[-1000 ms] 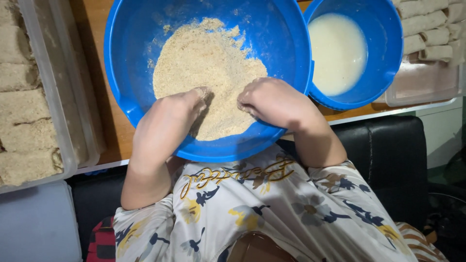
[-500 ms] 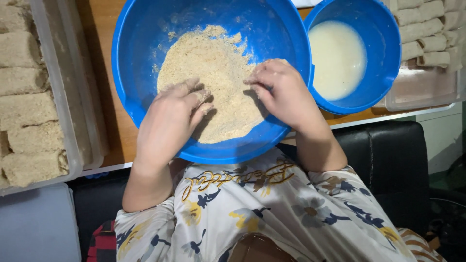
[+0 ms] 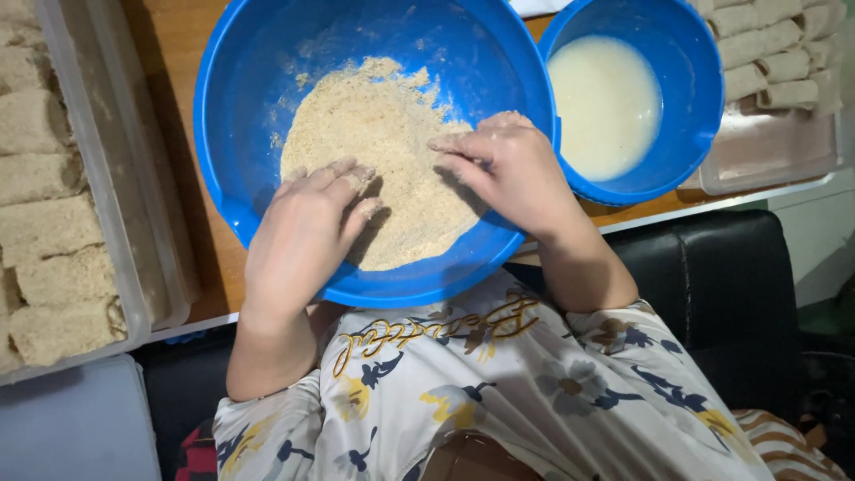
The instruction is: Breading pastries by dipping them in liquid batter and coating them with breadcrumbs.
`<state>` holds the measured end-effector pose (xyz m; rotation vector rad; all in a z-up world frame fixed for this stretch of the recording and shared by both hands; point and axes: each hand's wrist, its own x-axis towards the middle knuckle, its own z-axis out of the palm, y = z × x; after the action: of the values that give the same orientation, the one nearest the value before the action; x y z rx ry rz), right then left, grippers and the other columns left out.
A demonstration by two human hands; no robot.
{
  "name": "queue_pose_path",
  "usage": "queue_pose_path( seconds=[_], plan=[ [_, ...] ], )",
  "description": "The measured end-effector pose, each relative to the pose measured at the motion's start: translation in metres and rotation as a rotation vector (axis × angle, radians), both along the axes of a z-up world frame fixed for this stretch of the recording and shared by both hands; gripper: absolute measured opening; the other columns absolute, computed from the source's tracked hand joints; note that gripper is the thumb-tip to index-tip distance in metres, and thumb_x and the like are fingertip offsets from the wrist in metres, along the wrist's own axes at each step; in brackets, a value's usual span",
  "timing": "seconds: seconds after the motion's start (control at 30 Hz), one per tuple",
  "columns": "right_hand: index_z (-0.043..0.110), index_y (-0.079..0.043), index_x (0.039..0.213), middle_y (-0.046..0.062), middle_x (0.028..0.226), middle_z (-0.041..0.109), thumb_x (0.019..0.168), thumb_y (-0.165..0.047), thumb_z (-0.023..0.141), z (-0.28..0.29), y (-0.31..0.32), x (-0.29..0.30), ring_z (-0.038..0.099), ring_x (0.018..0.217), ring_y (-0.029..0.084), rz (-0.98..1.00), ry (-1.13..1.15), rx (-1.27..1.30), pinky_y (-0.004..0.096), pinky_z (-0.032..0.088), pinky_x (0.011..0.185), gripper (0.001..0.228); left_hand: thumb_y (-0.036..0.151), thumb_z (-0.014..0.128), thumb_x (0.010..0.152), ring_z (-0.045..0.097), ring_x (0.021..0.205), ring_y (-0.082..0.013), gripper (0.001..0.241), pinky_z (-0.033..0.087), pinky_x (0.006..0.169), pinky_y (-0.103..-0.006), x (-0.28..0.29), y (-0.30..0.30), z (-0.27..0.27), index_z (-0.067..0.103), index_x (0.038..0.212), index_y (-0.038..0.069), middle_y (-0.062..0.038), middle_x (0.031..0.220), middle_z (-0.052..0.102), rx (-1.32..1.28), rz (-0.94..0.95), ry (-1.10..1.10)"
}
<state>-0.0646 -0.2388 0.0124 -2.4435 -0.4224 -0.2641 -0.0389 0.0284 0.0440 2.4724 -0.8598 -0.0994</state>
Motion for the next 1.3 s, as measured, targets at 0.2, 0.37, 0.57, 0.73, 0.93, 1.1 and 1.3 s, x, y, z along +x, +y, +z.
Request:
queue_pose_path(
  seconds=[0.2, 0.37, 0.57, 0.73, 0.93, 1.1, 1.3],
  plan=[
    [0.080, -0.013, 0.114, 0.010, 0.114, 0.076, 0.092, -0.009, 0.073, -0.003, -0.001, 0.000, 0.070, 0.104, 0.032, -0.034, -0.064, 0.027, 0.042, 0.052, 0.097, 0.023, 0.020, 0.067, 0.094, 0.068, 0.101, -0.0377, 0.024, 0.046, 0.103, -0.0531, 0.000, -0.002, 0.003, 0.074, 0.112, 0.005, -0.017, 0.111, 0.074, 0.021, 0.004, 0.053],
    [0.077, -0.012, 0.117, 0.011, 0.129, 0.075, 0.093, 0.001, 0.065, -0.007, -0.002, 0.000, 0.069, 0.114, 0.032, -0.017, -0.106, 0.054, 0.042, 0.051, 0.108, 0.029, 0.009, 0.064, 0.091, 0.068, 0.098, -0.0387, 0.022, 0.046, 0.103, -0.0535, 0.001, -0.001, 0.004, 0.074, 0.110, 0.005, -0.018, 0.106, 0.073, 0.002, -0.010, 0.047],
    [0.074, -0.012, 0.116, 0.013, 0.125, 0.072, 0.088, 0.002, 0.057, 0.002, 0.001, 0.000, 0.067, 0.114, 0.034, -0.048, 0.010, 0.193, 0.040, 0.050, 0.103, 0.036, 0.004, 0.062, 0.089, 0.068, 0.093, -0.0404, 0.016, 0.049, 0.098, -0.0519, 0.002, 0.000, 0.002, 0.073, 0.101, 0.004, -0.019, 0.096, 0.072, -0.012, -0.043, 0.055],
    [0.079, -0.015, 0.118, 0.011, 0.112, 0.076, 0.093, -0.011, 0.073, -0.006, 0.000, -0.001, 0.065, 0.114, 0.034, -0.086, 0.044, 0.061, 0.046, 0.048, 0.107, 0.026, 0.005, 0.065, 0.087, 0.067, 0.092, -0.0409, 0.021, 0.051, 0.086, -0.0488, 0.003, -0.001, 0.007, 0.075, 0.106, 0.004, -0.019, 0.098, 0.072, -0.031, -0.044, 0.055],
    [0.078, -0.017, 0.117, 0.005, 0.118, 0.076, 0.100, -0.013, 0.071, -0.012, -0.003, 0.001, 0.072, 0.110, 0.024, -0.030, 0.115, 0.110, 0.047, 0.045, 0.119, 0.019, 0.011, 0.069, 0.087, 0.068, 0.093, -0.0394, 0.014, 0.053, 0.084, -0.0472, 0.004, 0.000, 0.004, 0.075, 0.096, 0.001, -0.018, 0.103, 0.074, -0.032, -0.079, 0.035],
    [0.078, -0.014, 0.117, 0.007, 0.129, 0.072, 0.094, -0.006, 0.069, -0.007, -0.001, 0.000, 0.068, 0.118, 0.031, -0.027, 0.043, 0.044, 0.047, 0.047, 0.112, 0.026, 0.017, 0.072, 0.089, 0.069, 0.090, -0.0387, 0.017, 0.054, 0.080, -0.0465, 0.002, -0.002, 0.006, 0.076, 0.090, 0.000, -0.019, 0.099, 0.074, 0.014, -0.038, 0.073],
    [0.075, -0.011, 0.124, 0.014, 0.147, 0.062, 0.089, 0.008, 0.061, -0.004, 0.000, -0.002, 0.066, 0.128, 0.031, -0.015, 0.023, 0.174, 0.040, 0.053, 0.108, 0.042, 0.011, 0.065, 0.093, 0.070, 0.095, -0.0384, 0.020, 0.055, 0.080, -0.0443, -0.003, -0.009, 0.018, 0.075, 0.110, 0.005, -0.020, 0.105, 0.073, -0.033, 0.102, 0.201]
  ],
)
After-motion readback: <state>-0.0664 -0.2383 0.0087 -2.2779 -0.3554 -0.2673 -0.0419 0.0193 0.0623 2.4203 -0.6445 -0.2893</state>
